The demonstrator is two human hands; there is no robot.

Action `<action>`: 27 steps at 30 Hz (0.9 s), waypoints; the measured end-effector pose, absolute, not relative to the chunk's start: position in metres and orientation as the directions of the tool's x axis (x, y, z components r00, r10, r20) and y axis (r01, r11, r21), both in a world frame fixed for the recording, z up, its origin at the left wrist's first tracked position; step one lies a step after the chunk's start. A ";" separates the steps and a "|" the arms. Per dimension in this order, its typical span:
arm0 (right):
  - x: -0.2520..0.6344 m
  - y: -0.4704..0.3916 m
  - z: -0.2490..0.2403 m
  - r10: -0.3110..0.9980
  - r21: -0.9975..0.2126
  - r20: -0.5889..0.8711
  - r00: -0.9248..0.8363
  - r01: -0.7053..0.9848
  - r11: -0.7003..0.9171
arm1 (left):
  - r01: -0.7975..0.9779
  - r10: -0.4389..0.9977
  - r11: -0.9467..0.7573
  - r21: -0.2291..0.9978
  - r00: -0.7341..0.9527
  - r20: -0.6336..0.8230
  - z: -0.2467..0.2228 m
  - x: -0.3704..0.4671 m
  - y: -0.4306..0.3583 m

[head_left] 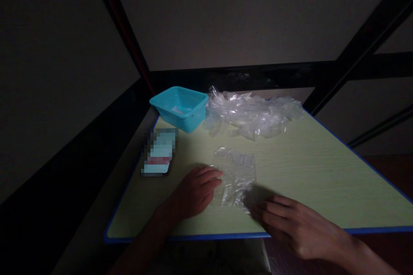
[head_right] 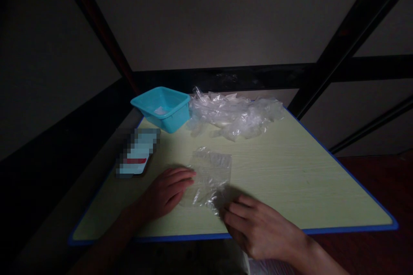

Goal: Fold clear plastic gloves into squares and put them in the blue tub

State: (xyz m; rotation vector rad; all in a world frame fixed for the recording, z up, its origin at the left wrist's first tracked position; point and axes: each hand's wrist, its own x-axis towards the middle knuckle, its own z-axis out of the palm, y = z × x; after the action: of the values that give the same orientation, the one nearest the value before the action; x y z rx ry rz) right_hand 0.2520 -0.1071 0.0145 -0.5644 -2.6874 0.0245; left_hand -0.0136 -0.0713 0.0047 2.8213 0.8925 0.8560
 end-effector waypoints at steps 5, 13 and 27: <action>0.261 -0.108 0.014 0.394 -0.071 0.374 -0.840 0.398 0.915 | 0.441 0.496 -0.868 0.230 0.798 0.343 0.011 0.001 -0.075; 0.261 -0.107 0.025 0.408 -0.029 0.418 -0.812 0.437 0.899 | 0.359 0.396 -0.903 0.235 0.909 0.131 0.014 0.010 -0.075; 0.259 -0.106 0.024 0.391 0.002 0.490 -0.779 0.449 0.893 | 0.367 0.409 -0.867 0.338 0.910 0.062 0.010 0.011 -0.077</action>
State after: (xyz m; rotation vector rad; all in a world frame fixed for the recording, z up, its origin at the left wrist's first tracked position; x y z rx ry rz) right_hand 0.2586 -0.1063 0.0240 -0.6085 -2.5676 -0.1622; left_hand 0.0106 -0.0766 0.0101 2.7518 0.5745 0.1885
